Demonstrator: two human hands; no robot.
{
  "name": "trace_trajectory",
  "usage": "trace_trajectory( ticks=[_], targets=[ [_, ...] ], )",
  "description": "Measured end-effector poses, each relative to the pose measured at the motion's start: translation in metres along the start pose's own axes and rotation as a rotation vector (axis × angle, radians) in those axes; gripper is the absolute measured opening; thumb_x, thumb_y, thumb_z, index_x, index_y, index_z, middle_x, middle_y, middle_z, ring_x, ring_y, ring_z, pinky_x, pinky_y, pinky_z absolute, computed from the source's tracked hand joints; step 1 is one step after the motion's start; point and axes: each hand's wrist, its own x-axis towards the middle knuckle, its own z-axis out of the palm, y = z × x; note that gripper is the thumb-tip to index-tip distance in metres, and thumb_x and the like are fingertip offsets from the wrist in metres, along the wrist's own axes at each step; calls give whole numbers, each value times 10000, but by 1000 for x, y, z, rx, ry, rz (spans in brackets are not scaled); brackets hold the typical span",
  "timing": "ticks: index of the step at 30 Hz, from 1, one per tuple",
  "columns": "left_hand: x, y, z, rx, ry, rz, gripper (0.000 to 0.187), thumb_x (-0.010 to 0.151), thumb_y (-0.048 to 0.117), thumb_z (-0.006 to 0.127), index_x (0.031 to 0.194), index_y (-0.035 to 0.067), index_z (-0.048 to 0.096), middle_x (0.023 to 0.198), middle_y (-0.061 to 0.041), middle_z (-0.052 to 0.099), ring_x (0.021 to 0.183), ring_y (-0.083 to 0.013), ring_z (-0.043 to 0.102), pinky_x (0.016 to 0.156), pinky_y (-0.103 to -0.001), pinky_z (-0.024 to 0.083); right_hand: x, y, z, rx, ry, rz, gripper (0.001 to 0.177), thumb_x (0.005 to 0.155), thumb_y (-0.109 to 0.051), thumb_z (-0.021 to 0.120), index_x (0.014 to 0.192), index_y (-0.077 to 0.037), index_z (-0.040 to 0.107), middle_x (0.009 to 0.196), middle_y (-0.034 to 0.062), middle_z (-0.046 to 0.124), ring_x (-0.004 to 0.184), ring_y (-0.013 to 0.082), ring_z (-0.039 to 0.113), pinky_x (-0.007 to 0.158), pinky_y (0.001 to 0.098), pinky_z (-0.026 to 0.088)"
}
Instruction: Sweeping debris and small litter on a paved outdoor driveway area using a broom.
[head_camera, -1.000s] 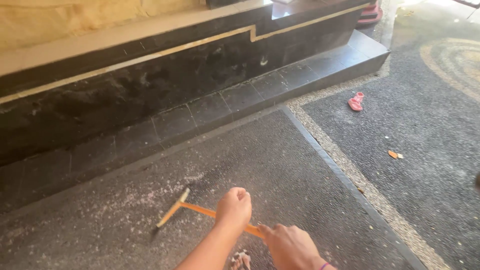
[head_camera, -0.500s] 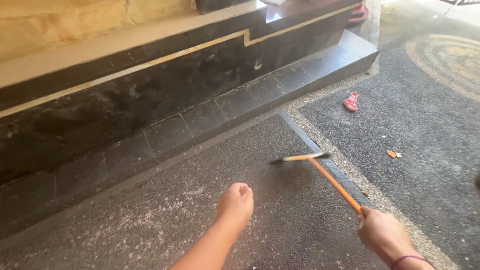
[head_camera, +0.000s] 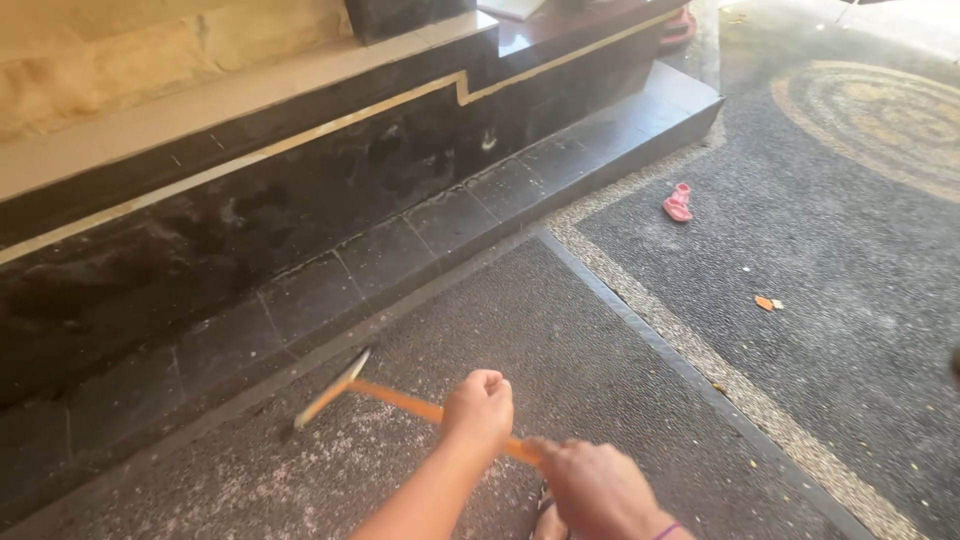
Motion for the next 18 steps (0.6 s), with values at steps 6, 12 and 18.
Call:
trace_trajectory(
  ticks=[6, 12, 18],
  targets=[
    [27, -5, -6, 21, 10, -1, 360, 925, 288, 604, 1202, 75, 688, 1162, -110, 760, 1096, -232, 735, 960, -351, 550, 28, 19, 5, -54, -185, 88, 440, 1002, -199, 520, 1426, -315, 527, 1034, 38, 757, 941, 203, 762, 865, 364, 618],
    [66, -6, 21, 63, 22, 59, 357, 922, 303, 614, 1181, 75, 704, 1150, -115, 762, 1091, -239, 733, 956, -358, 549, 34, 142, -11, 61, -43, 603, 395, 1019, -297, 500, 1382, -390, 627, 1166, 31, 750, 1086, 225, 741, 1024, 415, 583],
    [74, 37, 35, 71, -11, 58, 370, 915, 321, 615, 1182, 84, 708, 1154, -109, 759, 1092, -245, 728, 957, -367, 549, 53, 212, -25, -17, 171, 679, 398, 1019, -344, 501, 1370, -218, 640, 1066, 103, 790, 1011, 285, 765, 951, 436, 601]
  ],
)
